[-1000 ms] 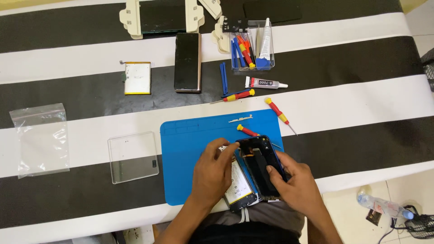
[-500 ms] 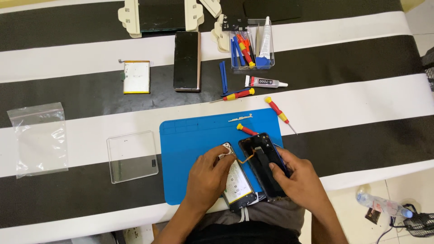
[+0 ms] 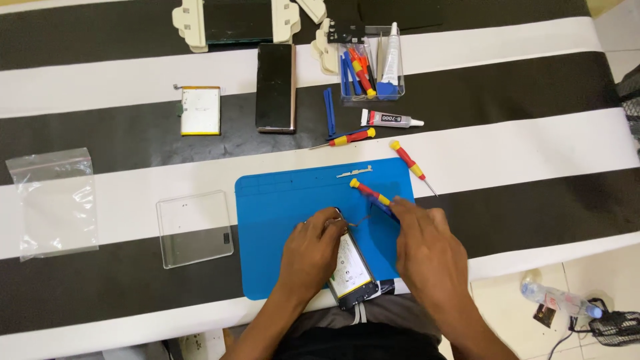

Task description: Replacing a battery and reassembling the back cover of a mobile phone

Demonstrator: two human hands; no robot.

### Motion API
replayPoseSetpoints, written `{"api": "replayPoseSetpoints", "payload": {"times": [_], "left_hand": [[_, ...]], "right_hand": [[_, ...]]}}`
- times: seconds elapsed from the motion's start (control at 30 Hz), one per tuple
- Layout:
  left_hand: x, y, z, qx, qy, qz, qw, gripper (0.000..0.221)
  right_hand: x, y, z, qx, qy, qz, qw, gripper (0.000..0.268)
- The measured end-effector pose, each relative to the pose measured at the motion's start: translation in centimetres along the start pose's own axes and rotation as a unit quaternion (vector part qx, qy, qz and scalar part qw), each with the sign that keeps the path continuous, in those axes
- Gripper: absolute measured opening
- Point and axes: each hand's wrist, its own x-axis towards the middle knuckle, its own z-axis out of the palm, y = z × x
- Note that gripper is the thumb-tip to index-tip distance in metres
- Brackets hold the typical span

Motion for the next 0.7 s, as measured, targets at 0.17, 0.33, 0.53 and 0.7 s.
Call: {"api": "replayPoseSetpoints", "payload": {"times": [0.17, 0.33, 0.53, 0.7], "left_hand": [[-0.5, -0.6, 0.5, 0.01, 0.014, -0.004, 1.0, 0.019], [-0.9, -1.0, 1.0, 0.034, 0.01, -0.002, 0.999, 0.019], [-1.2, -1.7, 1.6, 0.022, -0.022, -0.018, 0.999, 0.021], [-0.4, -1.1, 0.4, -0.002, -0.024, -0.026, 0.999, 0.017]], "right_hand": [[-0.2, -1.7, 1.8, 0.007, -0.069, 0.11, 0.992, 0.047], [-1.5, -2.0, 4.9, -0.006, 0.098, -0.044, 0.994, 0.035], [-1.8, -2.5, 6.7, -0.026, 0.092, -0.077, 0.992, 0.033], [-0.9, -1.5, 7.5, -0.026, 0.085, -0.118, 0.989, 0.036]]}}
